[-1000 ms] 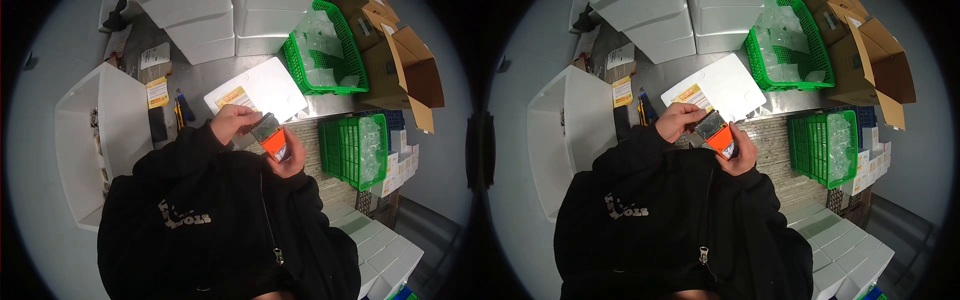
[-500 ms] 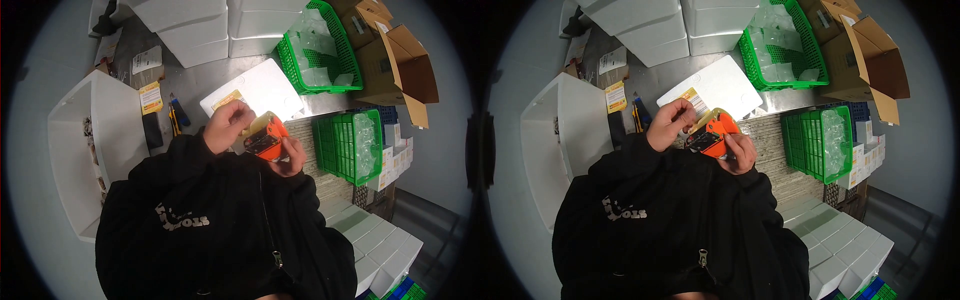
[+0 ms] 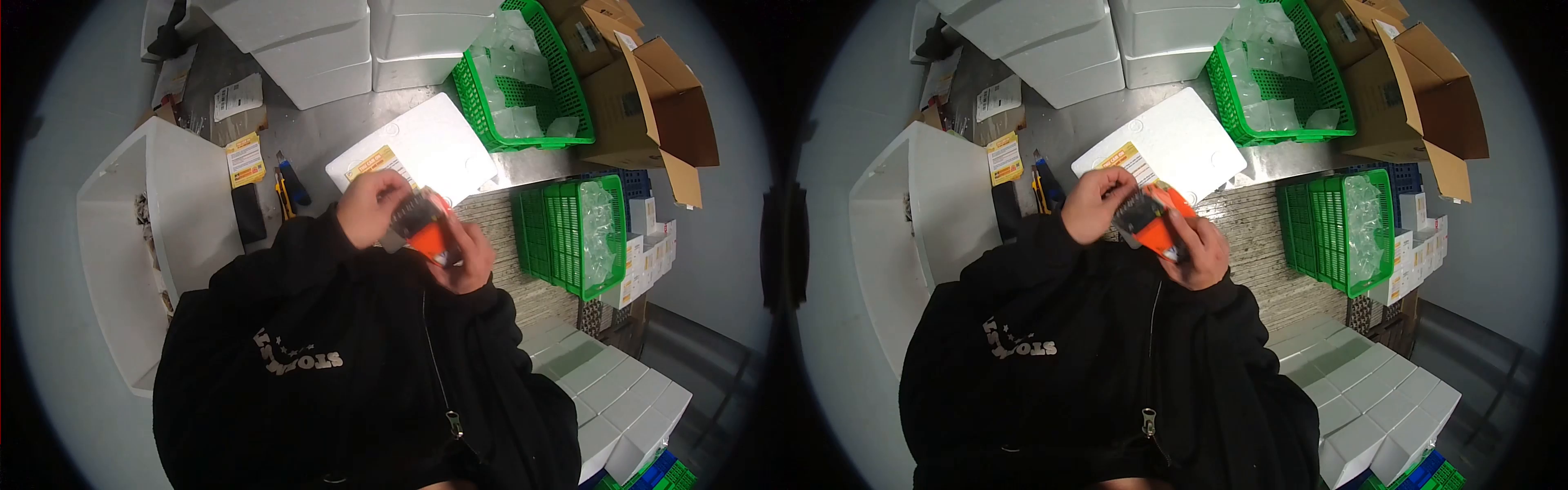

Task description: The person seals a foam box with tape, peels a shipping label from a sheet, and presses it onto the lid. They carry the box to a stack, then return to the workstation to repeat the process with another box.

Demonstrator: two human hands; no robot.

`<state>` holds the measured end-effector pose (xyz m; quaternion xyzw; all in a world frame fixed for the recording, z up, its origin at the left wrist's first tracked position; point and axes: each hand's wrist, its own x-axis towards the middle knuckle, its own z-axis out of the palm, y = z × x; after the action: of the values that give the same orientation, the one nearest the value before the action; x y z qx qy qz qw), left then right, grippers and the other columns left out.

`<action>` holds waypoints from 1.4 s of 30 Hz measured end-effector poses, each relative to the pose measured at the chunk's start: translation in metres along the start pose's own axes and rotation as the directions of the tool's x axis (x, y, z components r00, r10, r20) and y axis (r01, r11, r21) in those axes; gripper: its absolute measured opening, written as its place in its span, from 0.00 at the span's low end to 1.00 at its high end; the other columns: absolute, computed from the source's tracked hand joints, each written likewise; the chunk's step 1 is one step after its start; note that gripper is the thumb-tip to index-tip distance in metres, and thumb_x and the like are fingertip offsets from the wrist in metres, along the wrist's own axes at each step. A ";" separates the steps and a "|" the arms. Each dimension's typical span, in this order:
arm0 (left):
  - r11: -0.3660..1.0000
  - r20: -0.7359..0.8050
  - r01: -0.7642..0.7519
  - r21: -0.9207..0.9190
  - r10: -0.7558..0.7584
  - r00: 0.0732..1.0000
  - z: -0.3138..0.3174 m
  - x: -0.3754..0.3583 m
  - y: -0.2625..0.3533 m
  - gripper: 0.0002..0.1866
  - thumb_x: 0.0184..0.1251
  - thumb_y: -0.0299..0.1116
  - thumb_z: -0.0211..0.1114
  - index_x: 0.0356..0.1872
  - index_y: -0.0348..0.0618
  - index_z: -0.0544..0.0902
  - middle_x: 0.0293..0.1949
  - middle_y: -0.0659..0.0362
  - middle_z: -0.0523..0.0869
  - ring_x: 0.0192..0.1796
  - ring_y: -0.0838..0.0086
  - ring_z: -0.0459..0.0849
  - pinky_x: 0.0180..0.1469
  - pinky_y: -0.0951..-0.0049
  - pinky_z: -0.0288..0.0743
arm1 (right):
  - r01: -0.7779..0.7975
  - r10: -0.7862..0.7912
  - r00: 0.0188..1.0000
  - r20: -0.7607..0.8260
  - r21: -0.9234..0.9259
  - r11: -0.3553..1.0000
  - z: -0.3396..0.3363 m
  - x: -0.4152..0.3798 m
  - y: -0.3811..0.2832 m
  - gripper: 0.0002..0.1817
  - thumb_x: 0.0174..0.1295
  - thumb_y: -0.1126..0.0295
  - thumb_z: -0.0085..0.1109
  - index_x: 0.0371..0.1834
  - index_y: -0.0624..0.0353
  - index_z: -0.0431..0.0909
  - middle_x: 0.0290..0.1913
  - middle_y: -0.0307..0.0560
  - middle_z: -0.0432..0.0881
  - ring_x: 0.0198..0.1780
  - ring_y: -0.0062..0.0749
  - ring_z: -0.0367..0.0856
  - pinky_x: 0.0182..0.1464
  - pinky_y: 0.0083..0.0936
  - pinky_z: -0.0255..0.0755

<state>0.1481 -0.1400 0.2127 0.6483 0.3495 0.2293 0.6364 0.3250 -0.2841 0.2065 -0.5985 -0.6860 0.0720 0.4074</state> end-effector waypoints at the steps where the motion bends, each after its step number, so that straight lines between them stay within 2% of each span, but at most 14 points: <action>1: 0.997 -0.056 -0.037 0.073 0.041 0.998 -0.005 0.010 -0.016 0.06 0.72 0.27 0.61 0.37 0.35 0.81 0.30 0.65 0.81 0.34 0.85 0.76 0.39 0.81 0.71 | -0.093 0.093 0.993 0.074 -0.002 0.996 0.003 0.005 -0.006 0.44 0.42 0.71 0.75 0.70 0.50 0.69 0.40 0.50 0.78 0.34 0.45 0.81 0.36 0.37 0.78; 4: 0.942 -0.270 0.053 0.333 0.041 0.962 -0.057 0.060 -0.061 0.07 0.69 0.31 0.63 0.36 0.36 0.84 0.24 0.63 0.81 0.27 0.82 0.74 0.30 0.75 0.69 | -0.353 0.351 0.894 0.278 -0.047 0.935 0.011 0.013 -0.018 0.47 0.44 0.71 0.72 0.73 0.32 0.65 0.44 0.54 0.75 0.37 0.53 0.81 0.39 0.43 0.78; 6: 0.836 -0.410 0.106 0.539 0.150 0.900 -0.105 0.103 -0.077 0.07 0.65 0.32 0.64 0.35 0.38 0.85 0.30 0.49 0.87 0.34 0.59 0.86 0.41 0.63 0.78 | -0.384 0.395 0.875 0.281 -0.094 0.919 -0.002 0.002 -0.016 0.48 0.44 0.70 0.72 0.73 0.31 0.65 0.43 0.54 0.75 0.37 0.53 0.81 0.39 0.42 0.79; 8: 0.780 -0.451 0.176 0.600 0.148 0.880 -0.148 0.143 -0.087 0.07 0.64 0.32 0.65 0.34 0.39 0.85 0.32 0.49 0.88 0.37 0.55 0.86 0.43 0.61 0.79 | -0.410 0.432 0.854 0.289 -0.136 0.902 -0.019 -0.018 -0.012 0.48 0.43 0.69 0.72 0.73 0.30 0.65 0.43 0.54 0.75 0.38 0.52 0.82 0.40 0.41 0.80; 17: 0.754 -0.487 0.214 0.621 0.158 0.859 -0.157 0.183 -0.131 0.06 0.62 0.32 0.65 0.33 0.41 0.86 0.32 0.49 0.88 0.39 0.54 0.87 0.46 0.60 0.79 | -0.415 0.470 0.802 0.370 -0.222 0.883 -0.043 -0.080 0.013 0.46 0.44 0.68 0.72 0.73 0.32 0.67 0.43 0.53 0.72 0.36 0.50 0.81 0.36 0.40 0.79; 20: 0.726 -0.455 0.236 0.646 0.118 0.883 -0.157 0.191 -0.164 0.06 0.62 0.33 0.66 0.33 0.42 0.86 0.33 0.50 0.88 0.40 0.55 0.87 0.46 0.60 0.79 | -0.389 0.447 0.829 0.336 -0.227 0.893 -0.032 -0.083 0.030 0.42 0.43 0.68 0.72 0.69 0.38 0.72 0.42 0.52 0.74 0.36 0.53 0.80 0.35 0.40 0.78; 22: 0.754 -0.396 0.307 0.581 -0.068 0.916 -0.151 0.195 -0.229 0.07 0.61 0.35 0.67 0.34 0.44 0.87 0.33 0.50 0.89 0.40 0.57 0.88 0.46 0.60 0.79 | -0.352 0.419 0.840 0.346 -0.241 0.904 -0.009 -0.106 0.055 0.46 0.45 0.65 0.72 0.73 0.36 0.66 0.44 0.52 0.73 0.36 0.51 0.80 0.35 0.40 0.78; 24: 0.778 -0.130 0.313 0.545 -0.291 0.948 -0.135 0.199 -0.295 0.13 0.60 0.38 0.68 0.41 0.42 0.87 0.36 0.52 0.90 0.40 0.61 0.88 0.47 0.61 0.80 | -0.343 0.413 0.842 0.346 -0.246 0.906 0.019 -0.134 0.081 0.49 0.45 0.63 0.72 0.76 0.36 0.62 0.46 0.52 0.73 0.37 0.49 0.80 0.36 0.39 0.78; 27: 0.778 0.108 0.369 0.509 -0.483 0.869 -0.127 0.192 -0.300 0.19 0.62 0.41 0.66 0.48 0.37 0.84 0.40 0.50 0.90 0.42 0.65 0.88 0.46 0.63 0.80 | -0.305 0.348 0.888 0.300 -0.182 0.935 0.051 -0.153 0.109 0.49 0.45 0.62 0.73 0.76 0.36 0.62 0.47 0.52 0.73 0.39 0.49 0.80 0.36 0.39 0.78; 30: 0.401 0.106 0.167 0.901 -0.575 0.811 -0.175 0.205 -0.391 0.23 0.64 0.48 0.66 0.46 0.36 0.85 0.43 0.45 0.88 0.43 0.64 0.88 0.43 0.64 0.80 | -0.279 0.314 0.909 0.274 -0.158 0.947 0.066 -0.159 0.117 0.47 0.45 0.62 0.73 0.74 0.37 0.65 0.48 0.52 0.73 0.38 0.49 0.80 0.35 0.39 0.78; 33: 0.690 -0.178 0.599 0.407 -0.583 0.793 -0.130 0.184 -0.222 0.30 0.71 0.55 0.55 0.51 0.33 0.81 0.47 0.40 0.86 0.52 0.52 0.85 0.54 0.57 0.76 | -0.197 0.217 0.958 0.186 -0.119 0.973 0.081 -0.163 0.137 0.40 0.46 0.59 0.73 0.69 0.39 0.72 0.47 0.52 0.73 0.36 0.47 0.81 0.33 0.37 0.78; 36: 0.718 0.024 0.202 0.666 -0.291 0.956 -0.084 0.168 -0.159 0.32 0.75 0.58 0.45 0.53 0.35 0.78 0.47 0.37 0.84 0.53 0.43 0.82 0.56 0.51 0.73 | -0.185 0.187 0.975 0.117 -0.030 0.982 0.094 -0.167 0.148 0.34 0.47 0.57 0.71 0.64 0.38 0.77 0.46 0.52 0.74 0.35 0.47 0.81 0.33 0.36 0.78; 39: 0.434 -0.213 0.282 0.856 -0.202 0.956 -0.027 0.135 -0.102 0.30 0.78 0.57 0.40 0.59 0.39 0.73 0.44 0.35 0.84 0.50 0.39 0.81 0.55 0.48 0.72 | -0.187 0.186 0.977 0.105 0.003 0.982 0.100 -0.190 0.157 0.32 0.48 0.57 0.71 0.63 0.35 0.78 0.45 0.52 0.74 0.36 0.46 0.81 0.34 0.37 0.78; 42: 0.439 -0.263 0.343 0.830 -0.235 0.936 -0.024 0.135 -0.096 0.28 0.77 0.55 0.43 0.60 0.43 0.73 0.50 0.38 0.82 0.56 0.43 0.79 0.60 0.49 0.69 | -0.275 0.279 0.927 0.251 -0.052 0.960 0.095 -0.230 0.166 0.37 0.50 0.60 0.70 0.68 0.27 0.72 0.48 0.51 0.72 0.36 0.47 0.80 0.34 0.38 0.77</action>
<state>0.2028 -0.0291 0.1002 0.7957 0.5559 -0.0546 0.2342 0.3793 -0.4042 -0.0622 -0.6784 -0.6419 0.1998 0.2964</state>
